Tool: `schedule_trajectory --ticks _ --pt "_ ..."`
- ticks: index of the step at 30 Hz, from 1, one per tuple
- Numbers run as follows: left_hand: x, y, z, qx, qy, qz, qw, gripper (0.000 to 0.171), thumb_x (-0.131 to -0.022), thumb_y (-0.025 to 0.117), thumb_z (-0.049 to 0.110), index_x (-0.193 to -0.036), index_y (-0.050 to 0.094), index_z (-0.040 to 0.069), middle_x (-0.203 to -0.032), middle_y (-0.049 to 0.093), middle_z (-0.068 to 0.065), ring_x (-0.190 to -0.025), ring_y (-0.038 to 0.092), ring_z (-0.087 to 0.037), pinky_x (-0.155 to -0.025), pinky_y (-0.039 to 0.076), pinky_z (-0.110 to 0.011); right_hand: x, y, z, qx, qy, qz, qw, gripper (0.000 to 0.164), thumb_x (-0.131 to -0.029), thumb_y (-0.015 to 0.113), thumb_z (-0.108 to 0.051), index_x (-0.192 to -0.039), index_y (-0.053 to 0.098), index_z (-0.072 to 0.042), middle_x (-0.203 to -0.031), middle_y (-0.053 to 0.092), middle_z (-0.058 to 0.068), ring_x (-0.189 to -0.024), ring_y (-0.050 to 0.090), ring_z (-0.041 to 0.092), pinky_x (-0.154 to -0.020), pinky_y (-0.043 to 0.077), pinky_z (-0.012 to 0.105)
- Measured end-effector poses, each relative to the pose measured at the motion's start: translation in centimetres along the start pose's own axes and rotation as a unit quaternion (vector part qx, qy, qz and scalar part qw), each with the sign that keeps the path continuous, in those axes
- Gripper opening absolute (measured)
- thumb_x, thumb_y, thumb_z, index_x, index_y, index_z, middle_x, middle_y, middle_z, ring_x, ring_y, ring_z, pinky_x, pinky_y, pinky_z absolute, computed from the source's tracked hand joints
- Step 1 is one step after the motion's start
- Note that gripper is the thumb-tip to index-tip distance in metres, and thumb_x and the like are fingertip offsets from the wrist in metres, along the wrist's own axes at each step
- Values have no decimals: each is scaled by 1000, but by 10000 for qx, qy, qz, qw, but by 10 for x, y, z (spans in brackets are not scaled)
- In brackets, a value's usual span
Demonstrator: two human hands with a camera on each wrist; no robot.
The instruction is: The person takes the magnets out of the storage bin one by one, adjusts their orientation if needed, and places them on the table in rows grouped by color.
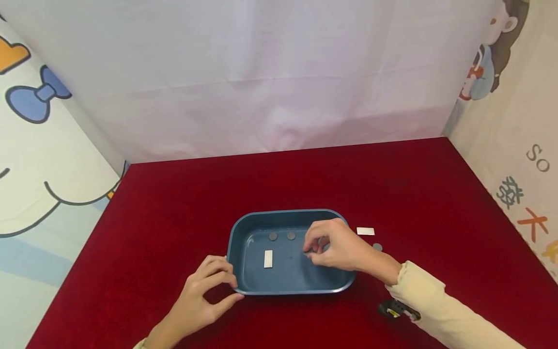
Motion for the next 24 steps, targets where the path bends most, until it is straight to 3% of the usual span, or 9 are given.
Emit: schedule_trajectory --ticks 8,24 --pt "0 1 -1 -31 21 42 10000 21 -74 81 17 -83 62 21 -98 53 12 -102 47 -11 -85 49 -30 12 -9 -4 -177 -377 189 9990 22 -76 72 6 -84 70 -15 -90 63 2 -69 61 11 -61 55 29" --pt "0 1 -1 -71 34 26 10000 22 -73 82 18 -82 62 22 -97 53 14 -102 47 -10 -86 50 -32 28 -29 -3 -142 -562 585 9966 30 -74 72 11 -89 70 -15 -92 63 2 -69 61 11 -57 54 28"
Point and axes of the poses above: each hand's wrist, its own x-axis away from the middle knuckle, its own y-axis out of the palm, z = x × y, the point moved 3 cm from there along -x, towards the middle knuckle
